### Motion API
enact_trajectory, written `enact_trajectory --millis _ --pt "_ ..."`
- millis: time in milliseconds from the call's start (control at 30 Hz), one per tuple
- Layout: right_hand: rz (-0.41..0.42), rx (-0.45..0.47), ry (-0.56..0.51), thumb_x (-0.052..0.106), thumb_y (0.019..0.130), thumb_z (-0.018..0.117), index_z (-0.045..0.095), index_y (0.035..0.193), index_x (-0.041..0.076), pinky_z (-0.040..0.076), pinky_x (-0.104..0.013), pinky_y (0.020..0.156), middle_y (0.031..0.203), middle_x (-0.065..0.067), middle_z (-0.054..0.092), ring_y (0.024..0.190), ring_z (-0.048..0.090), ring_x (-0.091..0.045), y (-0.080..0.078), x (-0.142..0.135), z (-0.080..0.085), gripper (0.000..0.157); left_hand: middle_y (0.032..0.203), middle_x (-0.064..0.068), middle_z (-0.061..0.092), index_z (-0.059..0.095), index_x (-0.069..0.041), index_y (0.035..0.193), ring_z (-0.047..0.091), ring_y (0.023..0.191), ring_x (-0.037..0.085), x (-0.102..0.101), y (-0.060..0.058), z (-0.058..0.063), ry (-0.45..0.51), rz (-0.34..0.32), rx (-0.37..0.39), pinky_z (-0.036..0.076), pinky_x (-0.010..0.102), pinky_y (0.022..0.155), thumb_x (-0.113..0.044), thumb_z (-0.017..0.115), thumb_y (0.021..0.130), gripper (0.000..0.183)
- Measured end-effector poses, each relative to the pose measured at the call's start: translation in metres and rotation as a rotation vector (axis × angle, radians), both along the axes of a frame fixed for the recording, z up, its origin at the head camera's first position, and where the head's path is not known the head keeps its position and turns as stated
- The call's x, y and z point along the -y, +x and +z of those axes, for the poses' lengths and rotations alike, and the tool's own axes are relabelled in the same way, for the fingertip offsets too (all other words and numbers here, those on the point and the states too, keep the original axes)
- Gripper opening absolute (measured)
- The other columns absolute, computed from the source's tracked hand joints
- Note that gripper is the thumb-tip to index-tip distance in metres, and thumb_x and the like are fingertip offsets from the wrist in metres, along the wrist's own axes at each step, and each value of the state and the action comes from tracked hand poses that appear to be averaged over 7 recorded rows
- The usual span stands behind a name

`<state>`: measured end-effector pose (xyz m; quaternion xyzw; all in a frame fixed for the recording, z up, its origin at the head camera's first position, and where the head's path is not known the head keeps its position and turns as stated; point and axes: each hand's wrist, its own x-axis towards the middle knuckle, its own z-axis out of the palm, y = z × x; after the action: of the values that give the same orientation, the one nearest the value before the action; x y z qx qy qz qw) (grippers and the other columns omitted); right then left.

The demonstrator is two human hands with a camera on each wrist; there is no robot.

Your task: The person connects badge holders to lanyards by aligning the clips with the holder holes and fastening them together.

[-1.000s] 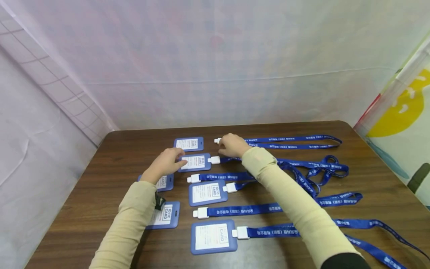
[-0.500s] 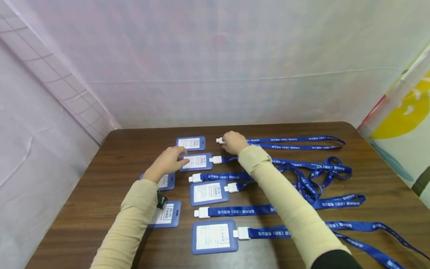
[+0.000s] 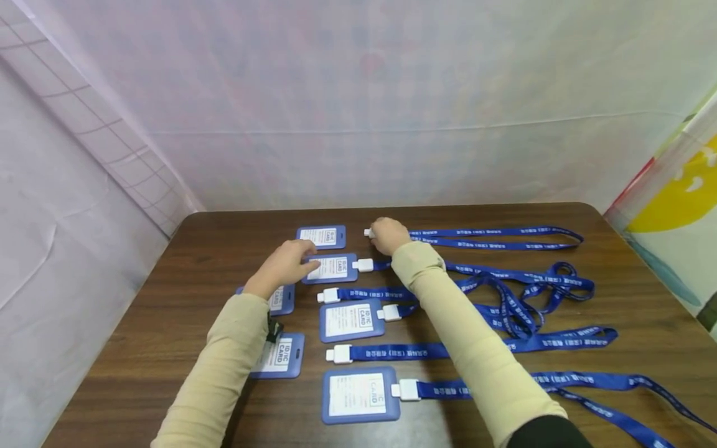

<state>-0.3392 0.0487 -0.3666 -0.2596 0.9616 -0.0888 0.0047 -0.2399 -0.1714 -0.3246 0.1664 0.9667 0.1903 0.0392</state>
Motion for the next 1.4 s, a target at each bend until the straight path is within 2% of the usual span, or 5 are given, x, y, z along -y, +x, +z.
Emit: enact_trajectory --millis 200,467,700,933,1400 --pt "-0.047 0.035 -0.001 0.016 0.084 0.062 0.067 0.090 0.003 0.052 -0.040 0.074 0.098 -0.013 0.064 0.087 0.062 -0.029 -0.002 0.002 -0.003 0.014 0.107 0.020 0.060 0.057 0.005 0.110 0.057 0.098 0.034 -0.006 -0.012 0.001 -0.046 0.013 -0.036 0.046 0.045 0.085 -0.018 0.062 0.085 0.035" --pt "-0.086 0.000 -0.013 0.009 0.086 0.057 0.066 0.091 0.000 0.052 -0.042 0.074 0.095 -0.017 0.063 0.085 0.061 -0.032 0.001 0.001 -0.002 0.013 0.115 0.020 0.056 0.054 0.003 0.117 0.054 0.102 0.035 -0.015 -0.031 0.003 -0.137 0.091 -0.010 0.047 0.047 0.084 -0.022 0.059 0.086 0.039" --pt "-0.057 -0.032 -0.003 0.002 0.084 0.057 0.065 0.089 0.000 0.052 -0.042 0.074 0.093 -0.017 0.063 0.084 0.061 -0.032 0.001 0.002 -0.001 0.010 0.115 0.022 0.054 0.055 0.002 0.115 0.052 0.104 0.037 -0.013 -0.046 0.002 -0.202 0.176 0.013 0.046 0.049 0.083 -0.019 0.058 0.085 0.037" --pt "-0.027 -0.052 -0.005 0.003 0.083 0.059 0.066 0.086 0.002 0.053 -0.041 0.072 0.091 -0.015 0.065 0.083 0.062 -0.031 -0.006 0.006 -0.004 0.008 0.116 0.021 0.054 0.055 0.002 0.116 0.051 0.107 0.035 -0.008 -0.057 0.001 -0.239 0.208 0.041 0.045 0.048 0.086 -0.017 0.056 0.085 0.037" --pt "0.050 -0.077 -0.010 0.002 0.078 0.062 0.066 0.078 0.002 0.053 -0.037 0.072 0.084 -0.012 0.065 0.080 0.061 -0.028 -0.017 0.007 -0.004 0.004 0.124 0.021 0.049 0.050 0.001 0.123 0.045 0.115 0.035 -0.003 -0.066 0.014 -0.324 0.145 0.128 0.039 0.047 0.094 -0.008 0.060 0.081 0.044"
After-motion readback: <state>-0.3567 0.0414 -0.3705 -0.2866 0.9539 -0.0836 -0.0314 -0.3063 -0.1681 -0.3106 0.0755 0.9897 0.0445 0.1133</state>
